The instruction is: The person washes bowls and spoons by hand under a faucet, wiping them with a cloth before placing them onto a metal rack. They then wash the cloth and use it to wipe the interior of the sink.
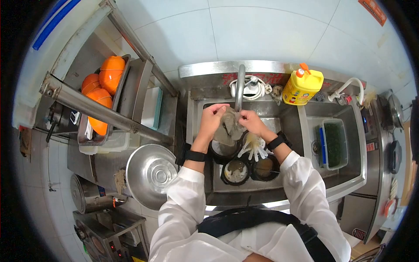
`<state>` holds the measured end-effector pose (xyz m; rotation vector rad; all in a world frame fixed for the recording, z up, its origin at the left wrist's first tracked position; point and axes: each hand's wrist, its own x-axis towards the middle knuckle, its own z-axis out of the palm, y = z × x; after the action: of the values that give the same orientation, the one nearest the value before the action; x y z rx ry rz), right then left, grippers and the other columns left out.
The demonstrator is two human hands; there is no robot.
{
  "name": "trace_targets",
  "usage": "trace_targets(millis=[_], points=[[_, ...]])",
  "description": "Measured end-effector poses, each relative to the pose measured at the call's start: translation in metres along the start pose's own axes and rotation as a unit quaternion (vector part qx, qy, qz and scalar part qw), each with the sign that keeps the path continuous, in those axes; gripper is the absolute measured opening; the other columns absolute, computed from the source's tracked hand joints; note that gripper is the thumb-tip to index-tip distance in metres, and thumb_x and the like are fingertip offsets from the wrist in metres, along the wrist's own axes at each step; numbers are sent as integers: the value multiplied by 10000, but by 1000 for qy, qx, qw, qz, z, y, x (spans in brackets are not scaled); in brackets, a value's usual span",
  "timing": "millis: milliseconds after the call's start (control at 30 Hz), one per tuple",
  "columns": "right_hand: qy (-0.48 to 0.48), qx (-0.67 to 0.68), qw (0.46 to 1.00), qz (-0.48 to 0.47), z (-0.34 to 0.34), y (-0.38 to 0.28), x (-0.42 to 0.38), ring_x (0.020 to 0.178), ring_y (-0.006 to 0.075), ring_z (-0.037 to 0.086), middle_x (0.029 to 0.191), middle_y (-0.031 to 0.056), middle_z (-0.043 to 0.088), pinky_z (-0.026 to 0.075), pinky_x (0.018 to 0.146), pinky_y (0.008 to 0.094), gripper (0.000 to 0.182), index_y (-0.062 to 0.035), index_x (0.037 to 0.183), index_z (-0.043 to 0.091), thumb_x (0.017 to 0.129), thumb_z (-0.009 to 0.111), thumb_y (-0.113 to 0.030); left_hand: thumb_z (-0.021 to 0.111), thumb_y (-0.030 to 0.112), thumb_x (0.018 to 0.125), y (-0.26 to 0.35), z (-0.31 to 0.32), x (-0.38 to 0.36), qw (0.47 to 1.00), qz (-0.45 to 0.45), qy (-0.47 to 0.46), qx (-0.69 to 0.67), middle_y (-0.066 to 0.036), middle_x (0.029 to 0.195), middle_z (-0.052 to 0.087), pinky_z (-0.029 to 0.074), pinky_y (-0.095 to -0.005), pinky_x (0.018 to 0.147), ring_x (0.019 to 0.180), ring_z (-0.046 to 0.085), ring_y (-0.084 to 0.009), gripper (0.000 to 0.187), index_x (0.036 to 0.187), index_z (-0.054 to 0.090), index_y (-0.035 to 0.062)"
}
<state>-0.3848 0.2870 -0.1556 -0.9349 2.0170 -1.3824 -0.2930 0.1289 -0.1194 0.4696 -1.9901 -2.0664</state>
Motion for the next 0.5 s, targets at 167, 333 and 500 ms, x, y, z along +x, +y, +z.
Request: trace_targets(millis=[167, 333, 500], points=[[73, -14, 997, -16, -5, 8, 2, 612, 93, 500, 633, 61, 548, 431, 589, 273, 180, 17, 745, 532, 720, 629, -132, 646, 25, 688, -12, -34, -11, 892, 77, 138, 423, -89, 1235, 467, 377, -335, 879, 1079, 456, -199, 386, 1066, 573, 41], [-9, 193, 981, -14, 17, -3, 10, 679, 69, 491, 716, -24, 524, 420, 610, 255, 158, -30, 785, 530, 792, 620, -159, 653, 15, 688, -48, 5, -16, 987, 47, -152, -19, -84, 1216, 451, 357, -307, 928, 1150, 402, -187, 629, 1253, 378, 59], [-11, 414, 908, 57, 27, -25, -4, 754, 56, 495, 825, -36, 519, 418, 668, 241, 95, -52, 899, 520, 831, 566, -101, 674, 127, 740, -88, 40, -26, 986, -78, -136, -55, -30, 1109, 525, 390, -284, 857, 1019, 490, -137, 543, 1208, 411, 43]])
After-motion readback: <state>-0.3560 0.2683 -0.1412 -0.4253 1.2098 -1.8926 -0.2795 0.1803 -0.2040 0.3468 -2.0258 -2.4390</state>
